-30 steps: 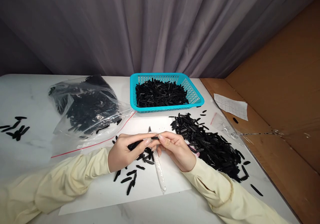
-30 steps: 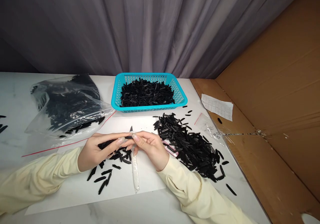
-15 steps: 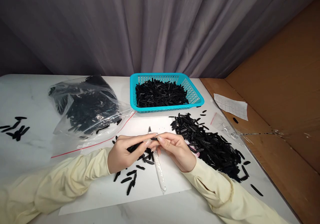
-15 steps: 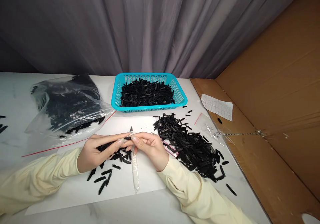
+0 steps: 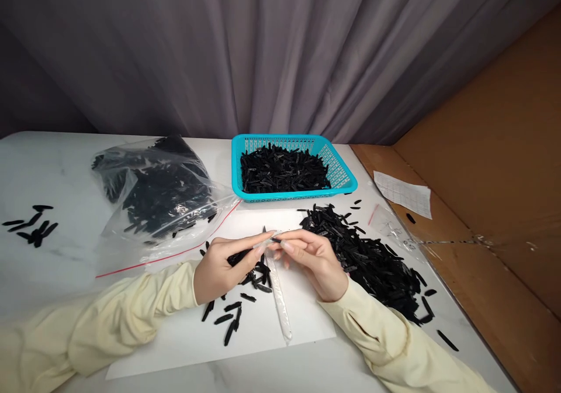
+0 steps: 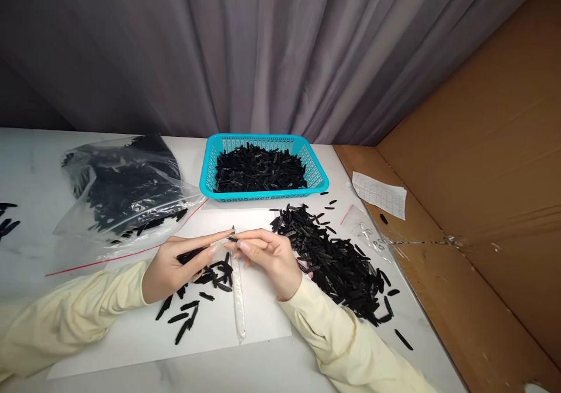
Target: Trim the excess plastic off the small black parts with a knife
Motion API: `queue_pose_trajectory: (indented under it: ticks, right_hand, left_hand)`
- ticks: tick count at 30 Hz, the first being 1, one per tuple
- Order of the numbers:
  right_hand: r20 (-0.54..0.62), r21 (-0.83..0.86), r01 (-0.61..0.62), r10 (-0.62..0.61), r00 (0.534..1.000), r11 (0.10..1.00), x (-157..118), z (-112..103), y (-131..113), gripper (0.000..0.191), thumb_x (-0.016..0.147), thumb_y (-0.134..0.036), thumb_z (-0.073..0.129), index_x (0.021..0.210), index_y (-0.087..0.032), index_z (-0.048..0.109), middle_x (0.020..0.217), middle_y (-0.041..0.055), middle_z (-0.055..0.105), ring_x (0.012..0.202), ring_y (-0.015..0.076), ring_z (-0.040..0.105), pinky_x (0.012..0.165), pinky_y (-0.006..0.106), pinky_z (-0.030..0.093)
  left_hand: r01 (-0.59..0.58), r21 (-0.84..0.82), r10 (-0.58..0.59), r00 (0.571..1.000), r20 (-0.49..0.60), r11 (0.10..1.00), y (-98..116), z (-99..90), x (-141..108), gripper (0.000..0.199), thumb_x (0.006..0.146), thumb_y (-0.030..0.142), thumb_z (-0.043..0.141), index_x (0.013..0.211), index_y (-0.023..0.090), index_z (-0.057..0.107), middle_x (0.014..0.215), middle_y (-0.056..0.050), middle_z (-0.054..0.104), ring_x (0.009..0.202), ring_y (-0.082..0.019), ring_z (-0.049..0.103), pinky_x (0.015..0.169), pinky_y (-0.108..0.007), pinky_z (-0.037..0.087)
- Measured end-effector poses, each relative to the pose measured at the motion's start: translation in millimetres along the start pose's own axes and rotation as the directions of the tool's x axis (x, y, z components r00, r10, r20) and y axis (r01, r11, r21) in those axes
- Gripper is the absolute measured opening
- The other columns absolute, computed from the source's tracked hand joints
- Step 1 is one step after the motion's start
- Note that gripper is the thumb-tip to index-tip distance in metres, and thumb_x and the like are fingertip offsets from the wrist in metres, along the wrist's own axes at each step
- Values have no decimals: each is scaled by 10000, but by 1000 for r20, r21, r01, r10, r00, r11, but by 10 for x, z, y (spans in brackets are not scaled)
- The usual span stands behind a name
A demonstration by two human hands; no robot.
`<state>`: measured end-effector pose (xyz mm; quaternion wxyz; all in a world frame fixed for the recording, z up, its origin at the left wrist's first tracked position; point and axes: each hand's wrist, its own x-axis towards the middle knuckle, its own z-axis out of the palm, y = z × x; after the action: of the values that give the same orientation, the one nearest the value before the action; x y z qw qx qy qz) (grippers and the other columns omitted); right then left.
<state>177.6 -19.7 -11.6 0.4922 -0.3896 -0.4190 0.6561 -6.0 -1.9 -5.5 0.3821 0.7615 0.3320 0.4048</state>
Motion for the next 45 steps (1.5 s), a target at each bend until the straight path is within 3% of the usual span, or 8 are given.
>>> queue_pose_trajectory:
  ticks: [5, 9, 12, 16, 28, 38, 41, 45]
  right_hand:
    - [-116, -485, 303, -404, 907, 820, 290, -94, -449, 149, 759, -278, 654, 856, -165, 665, 825, 70, 706, 682, 165, 633, 555, 268, 483]
    - [146, -837, 400, -552, 821, 374, 566, -18, -741, 168, 769, -197, 635, 937, -188, 649, 953, 66, 676, 872, 215, 609, 749, 361, 476]
    - [381, -855, 504, -513, 770, 122, 503, 158, -770, 126, 791, -134, 596, 902, -178, 636, 927, 65, 662, 906, 218, 559, 817, 379, 432]
    - [553, -763, 617, -300, 777, 191, 205, 397, -592, 53, 832, -140, 549, 838, -158, 598, 807, 61, 628, 776, 186, 528, 722, 329, 441]
    - [425, -792, 475, -211, 880, 383, 154, 429, -350, 157, 780, -51, 576, 733, -173, 489, 710, 6, 534, 677, 141, 503, 623, 244, 418]
    - [662, -691, 669, -130, 738, 275, 131, 302, -433, 145, 867, -60, 392, 867, -160, 497, 807, 70, 563, 765, 175, 503, 688, 296, 447]
    - [672, -710, 672, -83, 736, 212, 83, 291, -458, 189, 878, -64, 355, 955, -140, 510, 881, 112, 574, 839, 208, 508, 718, 345, 452]
    - [589, -687, 597, -163, 791, 415, 30, 235, -442, 233, 900, -124, 375, 1060, -159, 541, 939, 107, 570, 872, 198, 529, 754, 346, 455]
  left_hand:
    - [68, 6, -68, 997, 22, 998, -15, 4, 0, 356, 849, 199, 447, 1133, 63, 612, 436, 69, 356, 394, -60, 302, 394, -171, 319]
    - [118, 14, -118, 992, 47, 993, -49, 17, -1, 398, 855, 224, 420, 1184, 59, 571, 442, 74, 322, 398, -58, 281, 403, -168, 305]
    - [176, 45, -179, 982, 63, 983, -63, 22, 9, 412, 847, 248, 424, 1187, 65, 567, 455, 72, 346, 401, -61, 289, 422, -173, 317]
    - [150, 91, -156, 986, 60, 984, -58, 10, 27, 324, 781, 205, 439, 1008, 97, 643, 535, 41, 468, 474, -82, 377, 544, -200, 394]
    - [131, 102, -143, 983, 119, 986, -99, 49, 3, 259, 693, 94, 429, 903, 183, 554, 715, 19, 609, 628, -127, 566, 684, -226, 443]
    - [166, 168, -192, 969, 153, 972, -96, 52, -16, 528, 722, 155, 447, 1248, 201, 469, 1101, -18, 641, 901, -188, 625, 881, -284, 432]
    - [166, 157, -190, 969, 155, 974, -96, 46, -8, 582, 702, 129, 433, 1281, 190, 455, 1072, -20, 656, 840, -173, 638, 887, -279, 439]
    - [178, 112, -193, 972, 135, 978, -83, 39, 13, 496, 734, 145, 435, 1222, 167, 526, 907, -23, 690, 785, -165, 632, 852, -264, 452]
